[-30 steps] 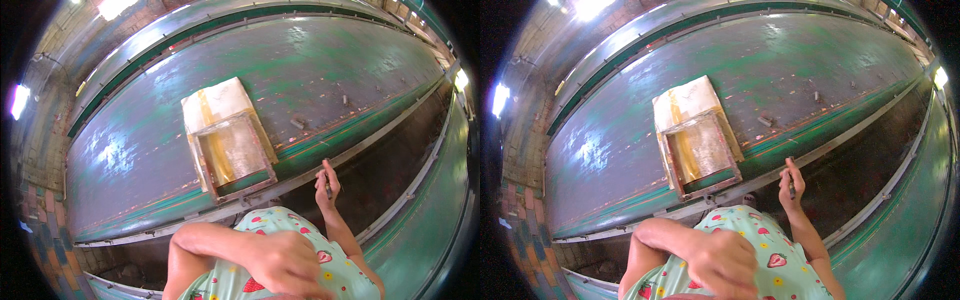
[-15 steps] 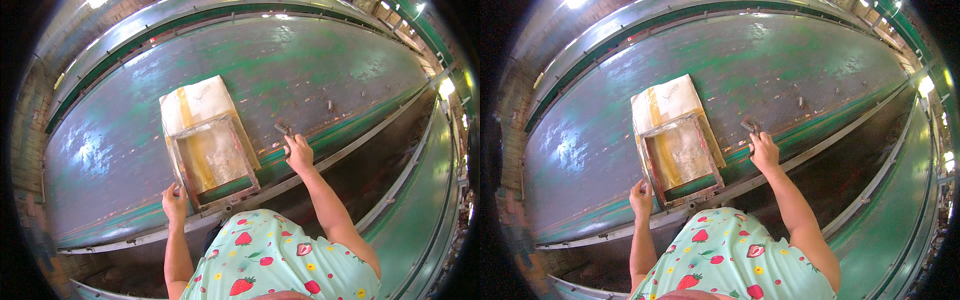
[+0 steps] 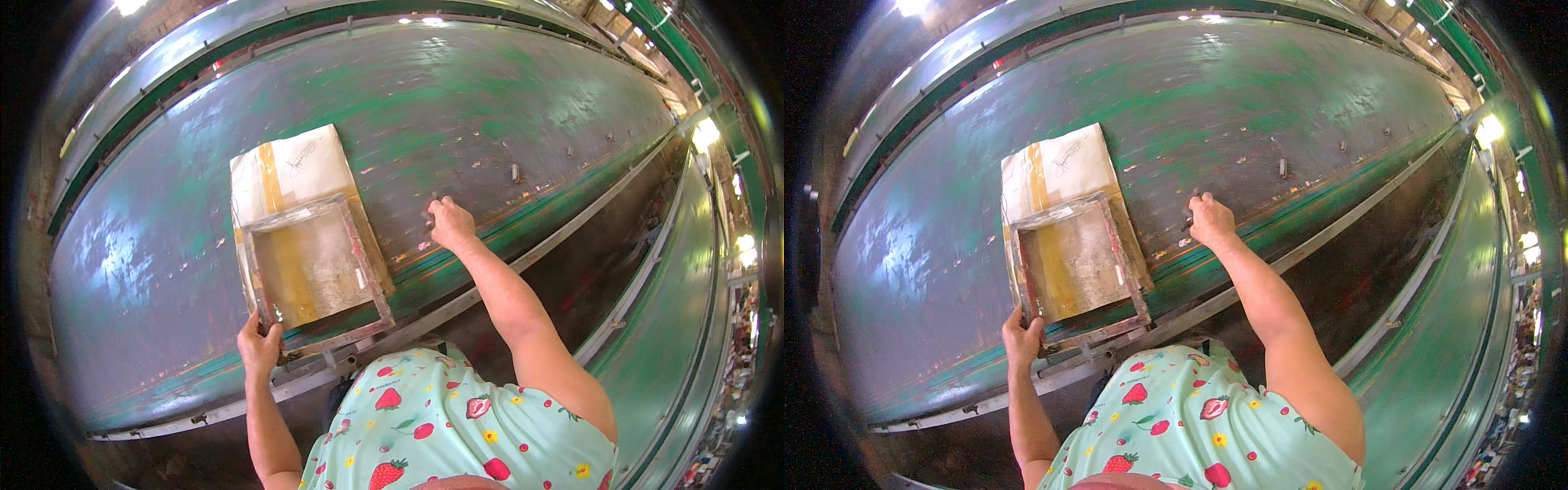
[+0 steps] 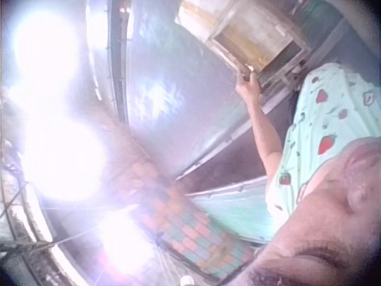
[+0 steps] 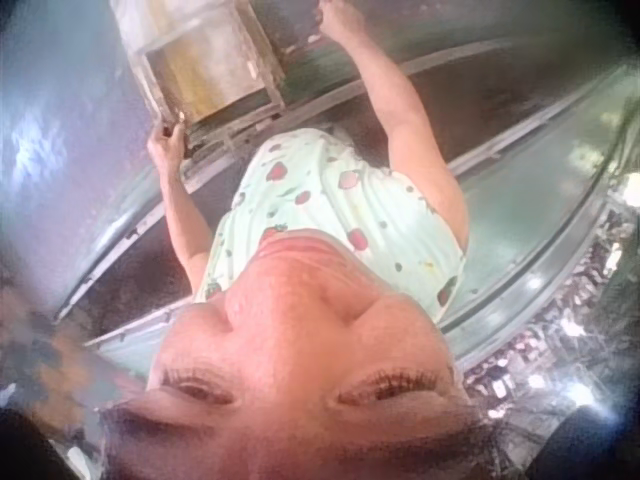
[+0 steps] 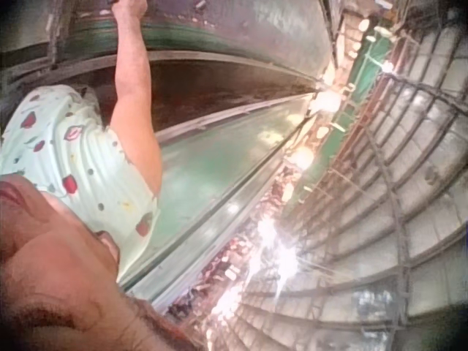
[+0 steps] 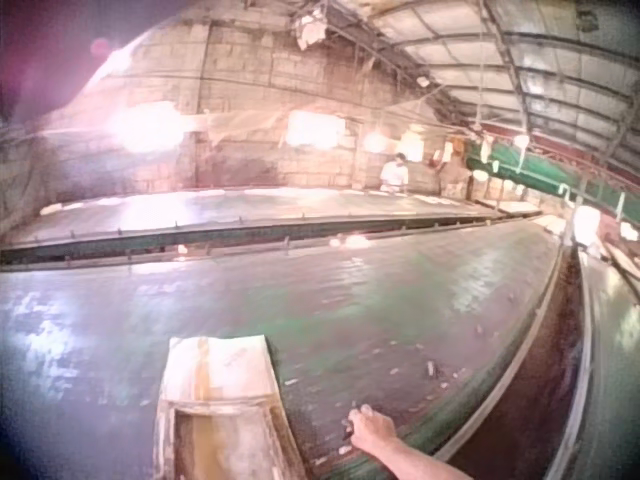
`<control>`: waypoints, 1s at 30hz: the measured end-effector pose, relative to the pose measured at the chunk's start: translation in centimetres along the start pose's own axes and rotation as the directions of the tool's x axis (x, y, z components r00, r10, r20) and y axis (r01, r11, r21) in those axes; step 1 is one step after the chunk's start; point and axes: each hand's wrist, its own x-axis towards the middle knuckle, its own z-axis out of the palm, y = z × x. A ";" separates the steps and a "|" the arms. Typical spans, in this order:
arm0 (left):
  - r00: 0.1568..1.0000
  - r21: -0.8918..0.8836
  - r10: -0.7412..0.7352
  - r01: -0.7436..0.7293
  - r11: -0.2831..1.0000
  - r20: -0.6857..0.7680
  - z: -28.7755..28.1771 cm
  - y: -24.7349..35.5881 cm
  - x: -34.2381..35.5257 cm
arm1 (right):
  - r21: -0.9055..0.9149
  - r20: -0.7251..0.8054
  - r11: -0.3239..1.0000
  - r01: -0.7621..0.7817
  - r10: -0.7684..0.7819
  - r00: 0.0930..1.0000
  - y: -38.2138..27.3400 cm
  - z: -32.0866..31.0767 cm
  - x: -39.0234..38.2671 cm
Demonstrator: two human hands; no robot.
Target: The person stands on a moving conveyor belt and uses a small metal scraper to remove debris from a wooden frame resting on the belt. They repeatedly scrape the frame's edges and surface, occasionally lifting and repositioning it.
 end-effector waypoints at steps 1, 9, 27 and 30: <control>1.000 0.035 0.017 -0.017 0.999 0.002 -0.4 0.8 0.6 | 0.075 -0.019 0.997 0.013 -0.011 1.000 0.7 -0.1 -0.3; 0.999 0.173 0.025 -0.021 0.985 -0.020 11.5 7.1 1.8 | 0.421 -0.404 0.884 0.203 -0.018 0.915 11.5 -2.2 -3.1; 0.994 0.248 0.091 -0.104 0.963 0.065 43.9 24.0 -1.9 | 0.995 -0.067 -0.045 0.094 0.419 0.905 35.6 -9.1 -13.5; 0.995 0.286 0.058 -0.079 0.955 0.081 44.4 24.3 -1.8 | 0.981 -0.037 -0.161 0.112 0.410 0.911 35.9 -8.3 -13.5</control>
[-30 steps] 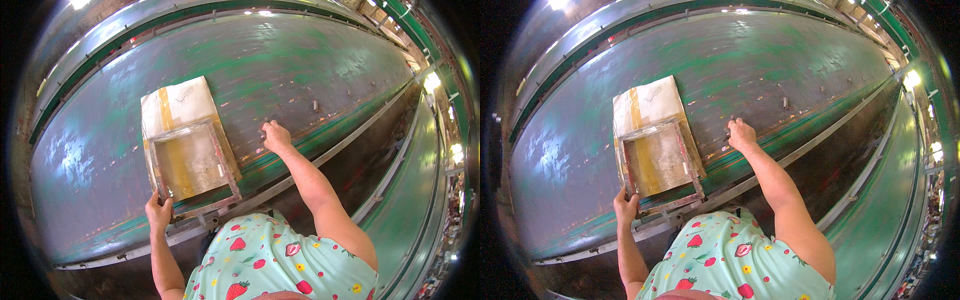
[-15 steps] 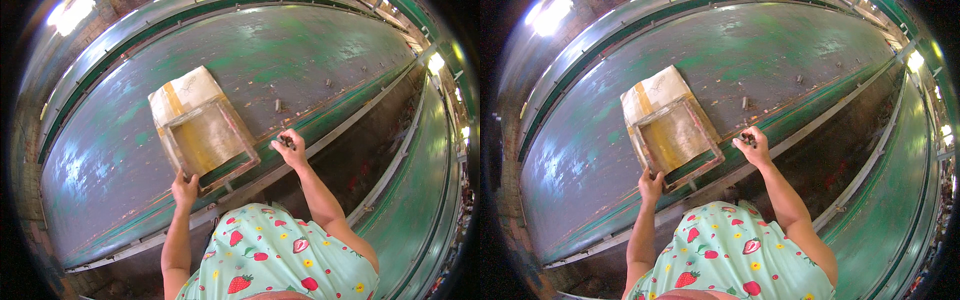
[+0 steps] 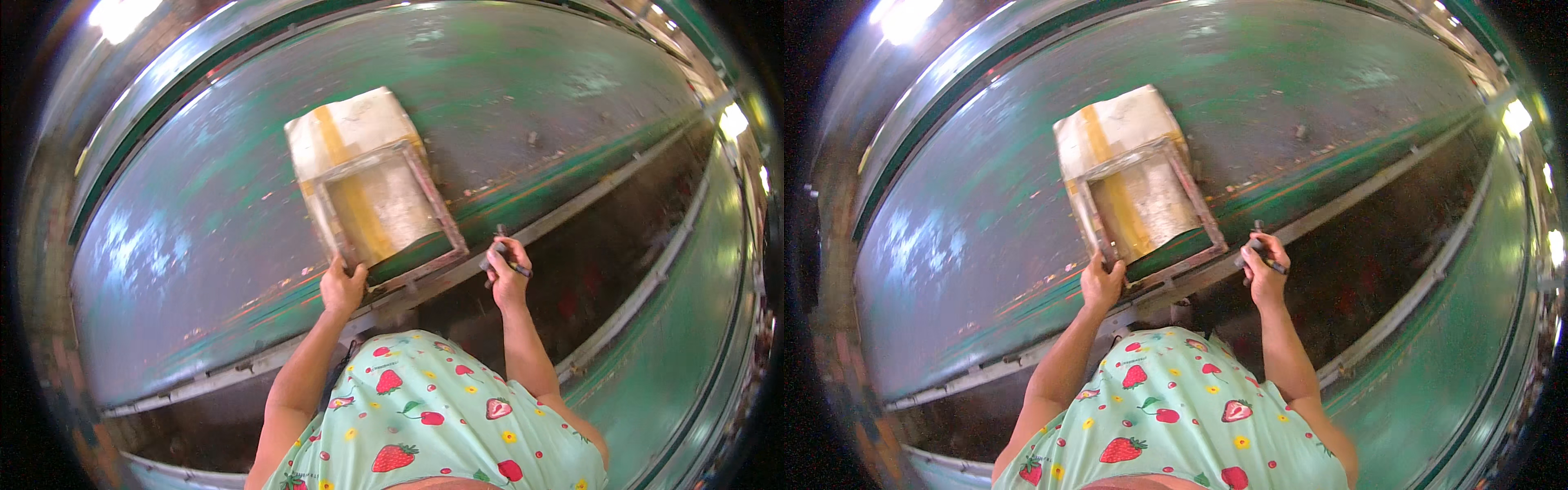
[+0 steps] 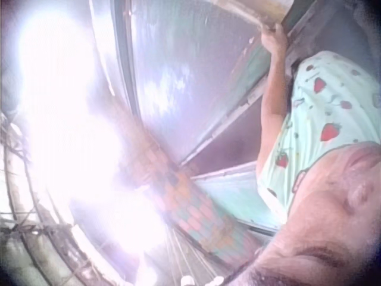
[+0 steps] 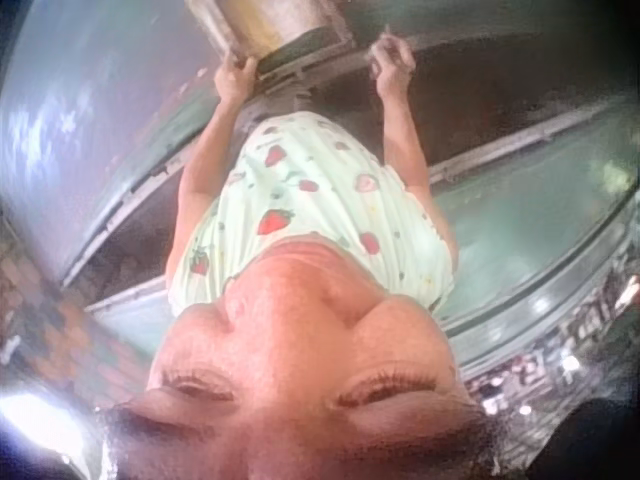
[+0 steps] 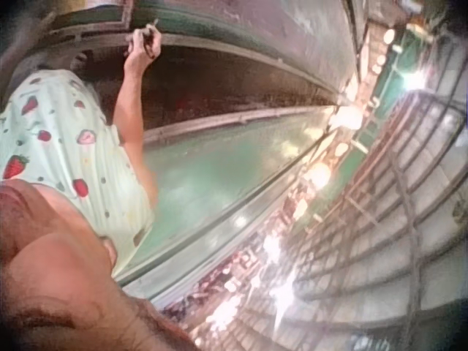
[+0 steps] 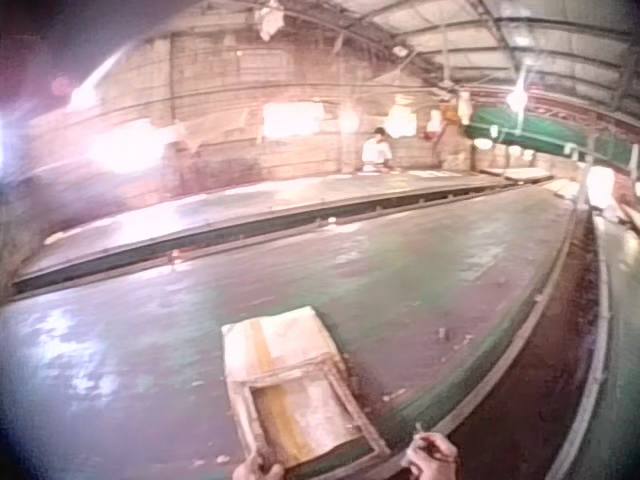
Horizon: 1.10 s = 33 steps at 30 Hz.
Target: The person stands on a moving conveyor belt and uses a small metal scraper to remove debris from a wooden frame resting on the belt. They repeatedly scrape the frame's edges and surface, occasionally lifting and repositioning it.
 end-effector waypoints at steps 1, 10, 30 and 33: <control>0.999 -0.076 -0.041 0.042 0.996 0.022 0.4 0.4 0.0 | 0.012 -0.021 1.000 0.007 -0.007 1.000 0.3 0.2 0.1; 0.991 -0.057 -0.039 0.047 0.997 0.131 2.3 2.9 0.9 | -0.093 -0.019 0.995 -0.033 0.031 0.999 0.5 3.8 0.6; 0.981 -0.227 -0.013 0.057 0.972 0.191 -0.3 -1.0 0.9 | -0.690 0.236 0.574 0.441 -0.398 0.886 2.1 7.1 -7.4; 0.991 -0.285 0.041 -0.003 0.959 0.125 0.1 -1.3 0.8 | -0.725 0.303 0.474 0.499 -0.432 0.850 1.5 7.9 -8.0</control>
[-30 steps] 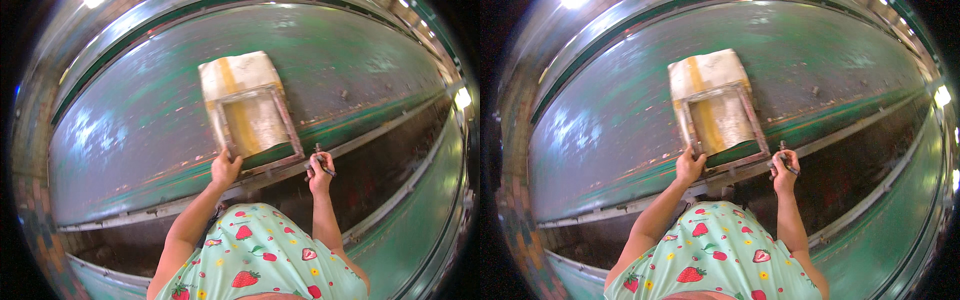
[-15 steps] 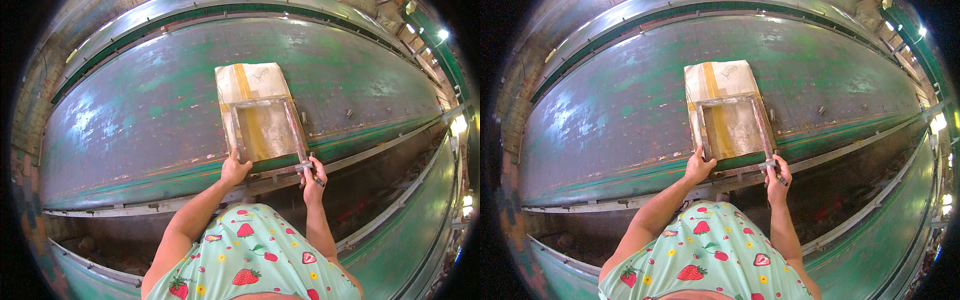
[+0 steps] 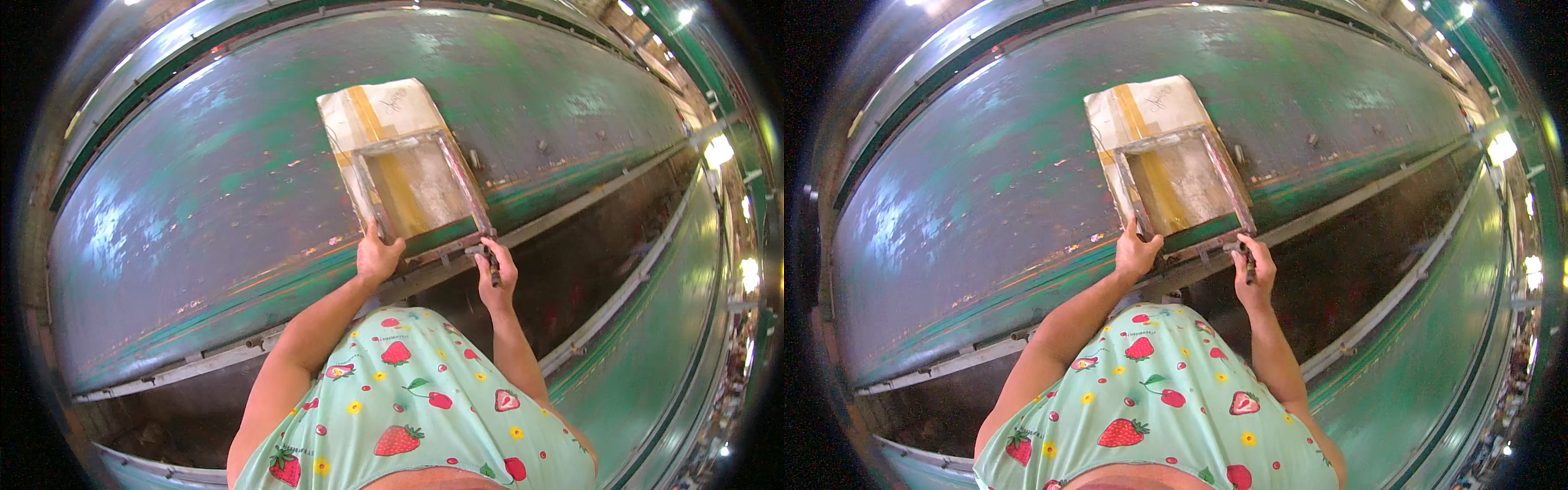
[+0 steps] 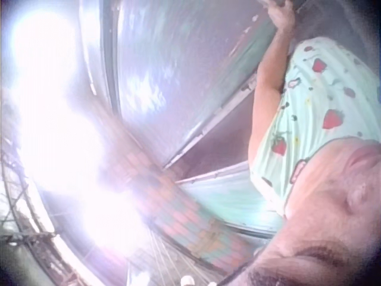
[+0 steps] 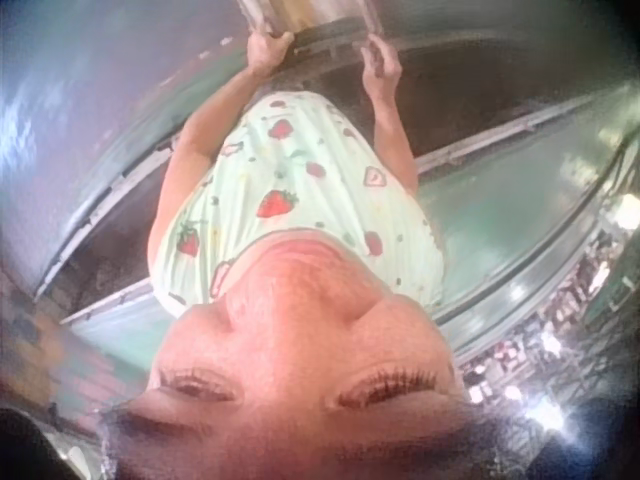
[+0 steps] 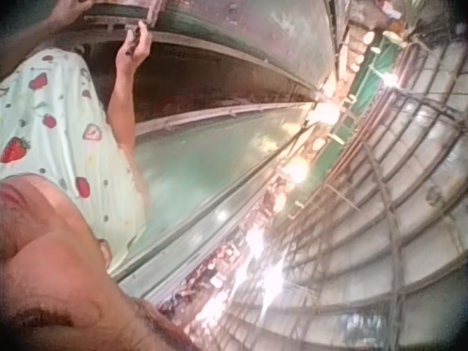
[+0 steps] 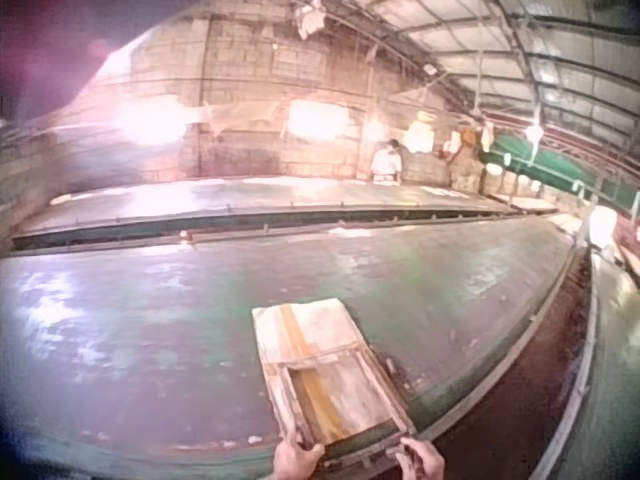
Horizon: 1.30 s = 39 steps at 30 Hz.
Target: The person stands on a moving conveyor belt and uses a small metal scraper to remove debris from a wooden frame resting on the belt. They repeatedly scrape the frame's edges and surface, occasionally lifting and repositioning it.
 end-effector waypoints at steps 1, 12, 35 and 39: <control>1.000 -0.019 0.001 -0.001 1.000 0.004 0.2 -0.2 0.1 | -0.026 0.004 0.999 0.042 -0.042 0.999 -0.3 0.0 0.0; 0.999 -0.180 0.042 -0.037 0.983 0.024 0.6 -1.2 0.3 | -0.044 0.121 0.999 0.024 -0.018 0.992 -0.4 -0.1 -0.5; 0.778 -0.041 0.598 -0.603 0.797 0.192 -4.2 0.0 -6.1 | -0.021 0.375 0.987 0.161 -0.141 0.916 2.4 2.3 -0.1; 0.710 0.082 0.674 -0.699 0.711 0.204 -2.5 2.1 -6.3 | -0.011 0.306 0.978 0.210 -0.196 0.931 3.1 2.3 -1.0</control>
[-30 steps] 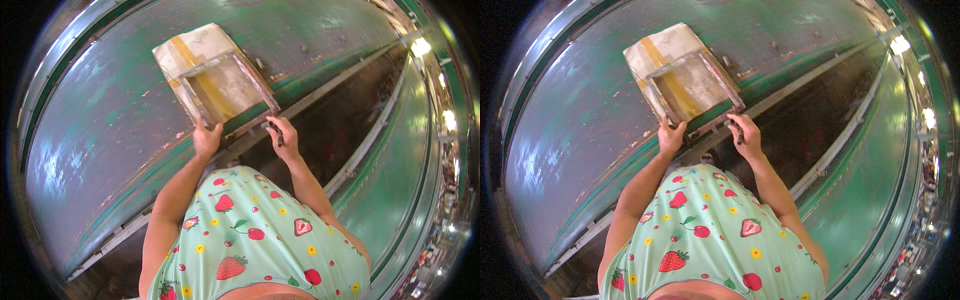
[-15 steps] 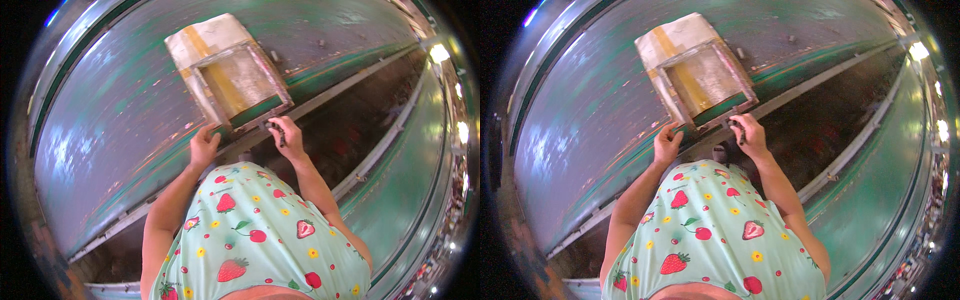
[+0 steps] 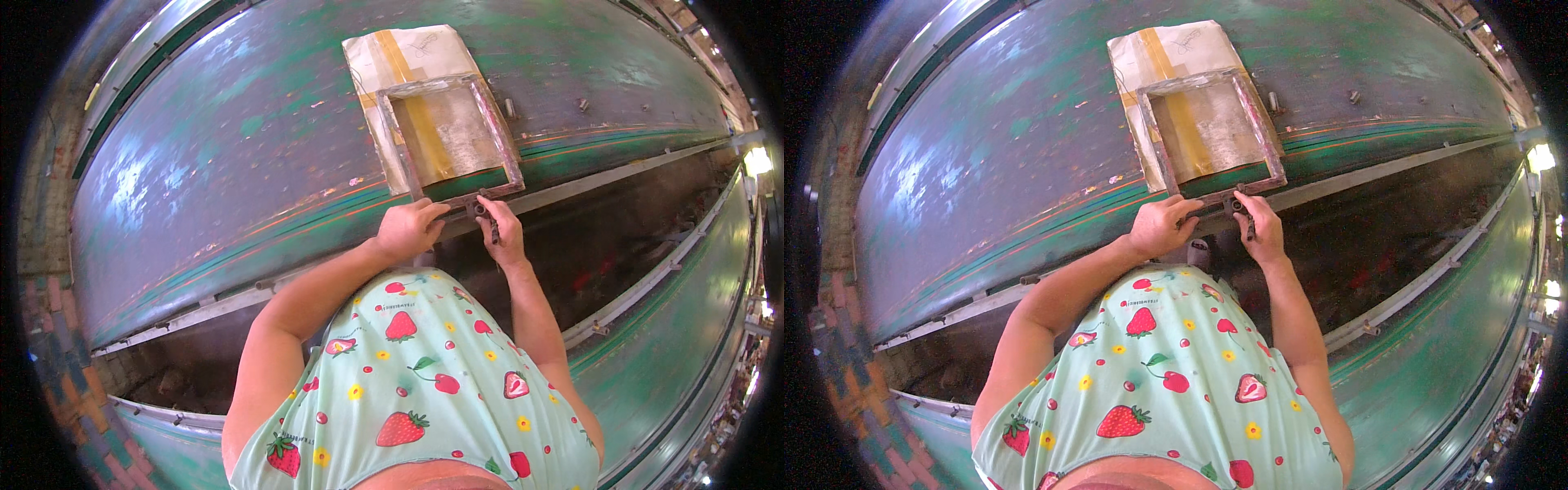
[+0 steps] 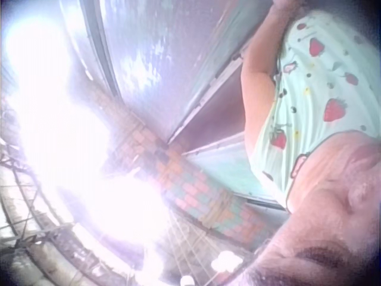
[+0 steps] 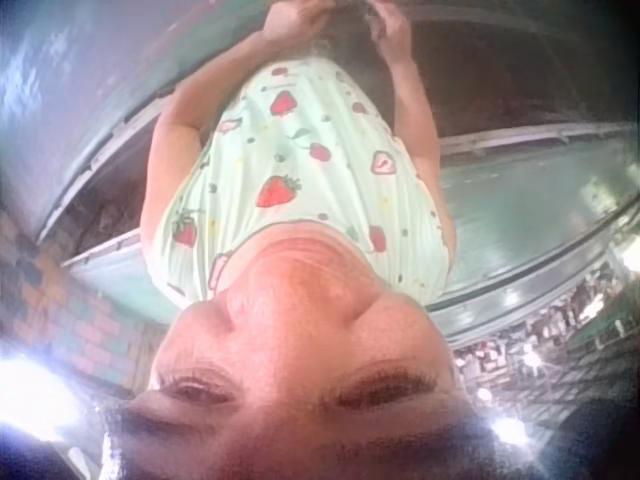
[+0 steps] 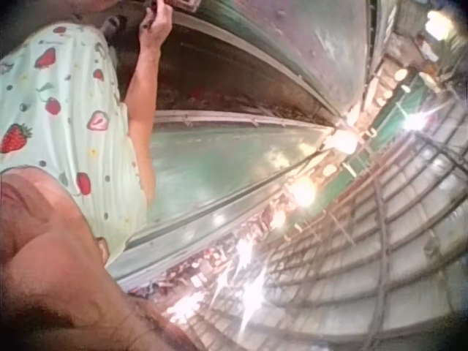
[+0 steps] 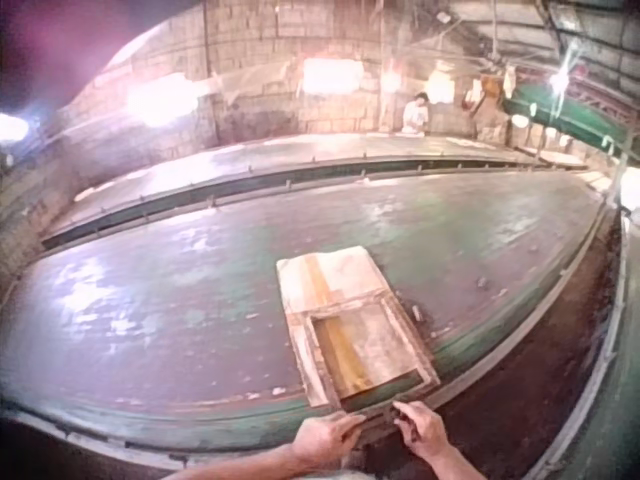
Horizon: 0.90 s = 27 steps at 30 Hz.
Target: The person stands on a moving conveyor belt and uses a small metal scraper to remove debris from a wooden frame resting on the belt. They repeatedly scrape the frame's edges and surface, occasionally lifting and repositioning it.
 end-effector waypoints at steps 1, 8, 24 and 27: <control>1.000 0.049 0.006 -0.006 0.999 0.008 0.2 0.4 0.5 | -0.012 -0.031 1.000 0.005 -0.005 1.000 -0.1 0.1 -0.7; 0.953 0.261 0.068 -0.148 0.954 0.294 1.4 2.0 5.8 | 0.069 -0.264 0.908 -0.414 0.417 0.870 -0.1 -0.6 -7.3; 0.740 0.246 0.036 -0.269 0.931 0.672 3.5 2.3 11.2 | -0.326 -0.120 0.932 -0.155 0.122 0.985 -2.4 -0.6 -8.0; 0.718 0.187 0.035 -0.227 0.956 0.695 3.0 2.1 11.8 | -0.334 -0.099 0.931 -0.148 0.122 0.988 -2.4 -0.7 -7.8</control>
